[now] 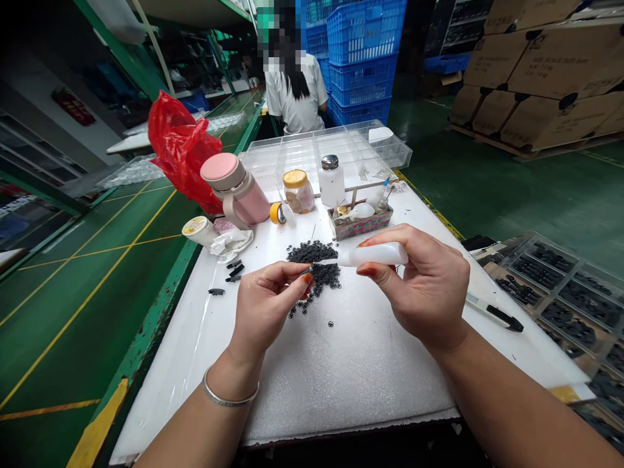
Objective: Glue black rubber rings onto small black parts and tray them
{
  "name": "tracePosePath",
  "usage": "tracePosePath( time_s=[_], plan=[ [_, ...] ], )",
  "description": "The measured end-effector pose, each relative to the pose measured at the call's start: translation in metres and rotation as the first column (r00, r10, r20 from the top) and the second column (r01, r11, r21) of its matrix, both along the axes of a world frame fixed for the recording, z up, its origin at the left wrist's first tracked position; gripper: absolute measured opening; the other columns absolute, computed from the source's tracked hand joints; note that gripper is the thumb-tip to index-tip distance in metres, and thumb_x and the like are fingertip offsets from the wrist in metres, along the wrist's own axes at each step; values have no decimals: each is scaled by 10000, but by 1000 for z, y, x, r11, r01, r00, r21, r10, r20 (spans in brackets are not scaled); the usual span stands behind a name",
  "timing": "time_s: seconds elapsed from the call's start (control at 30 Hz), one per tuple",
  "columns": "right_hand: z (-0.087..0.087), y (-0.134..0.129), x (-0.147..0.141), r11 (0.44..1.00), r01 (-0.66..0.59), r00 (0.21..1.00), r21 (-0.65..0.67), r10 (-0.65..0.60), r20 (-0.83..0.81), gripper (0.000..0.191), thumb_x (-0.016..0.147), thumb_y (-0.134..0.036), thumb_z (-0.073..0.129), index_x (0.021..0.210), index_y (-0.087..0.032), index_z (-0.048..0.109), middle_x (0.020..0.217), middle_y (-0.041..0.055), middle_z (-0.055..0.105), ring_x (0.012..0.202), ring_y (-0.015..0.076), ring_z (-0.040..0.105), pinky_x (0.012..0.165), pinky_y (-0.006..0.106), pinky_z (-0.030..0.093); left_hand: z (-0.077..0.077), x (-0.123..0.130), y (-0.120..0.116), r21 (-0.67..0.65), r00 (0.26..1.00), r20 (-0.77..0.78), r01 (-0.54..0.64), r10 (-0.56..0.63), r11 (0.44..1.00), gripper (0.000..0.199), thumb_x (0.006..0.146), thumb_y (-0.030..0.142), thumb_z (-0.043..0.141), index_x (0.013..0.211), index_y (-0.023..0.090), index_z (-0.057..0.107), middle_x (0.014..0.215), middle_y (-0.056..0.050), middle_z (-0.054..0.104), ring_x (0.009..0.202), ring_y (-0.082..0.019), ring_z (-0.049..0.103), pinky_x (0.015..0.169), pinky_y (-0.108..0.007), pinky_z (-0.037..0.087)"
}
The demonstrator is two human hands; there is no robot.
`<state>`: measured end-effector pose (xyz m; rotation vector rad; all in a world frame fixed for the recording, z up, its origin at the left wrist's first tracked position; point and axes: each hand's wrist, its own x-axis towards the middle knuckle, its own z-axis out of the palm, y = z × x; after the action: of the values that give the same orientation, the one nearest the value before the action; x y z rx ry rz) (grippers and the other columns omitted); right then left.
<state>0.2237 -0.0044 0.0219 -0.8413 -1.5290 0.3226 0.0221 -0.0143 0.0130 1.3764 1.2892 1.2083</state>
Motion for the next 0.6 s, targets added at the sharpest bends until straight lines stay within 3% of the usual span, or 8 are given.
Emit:
tracePosePath(
  time_s=[0.6],
  plan=[
    [1, 1, 0, 1000, -7, 1000, -2, 7, -2, 143, 748, -202, 763, 876, -186, 701, 815, 24, 684, 668, 161, 606, 594, 310, 453, -1, -1, 0, 5, 1000, -1, -1, 1, 1000, 181, 763, 276, 714, 885, 146, 742, 697, -37, 677, 594, -103, 573, 538, -187, 457]
  ],
)
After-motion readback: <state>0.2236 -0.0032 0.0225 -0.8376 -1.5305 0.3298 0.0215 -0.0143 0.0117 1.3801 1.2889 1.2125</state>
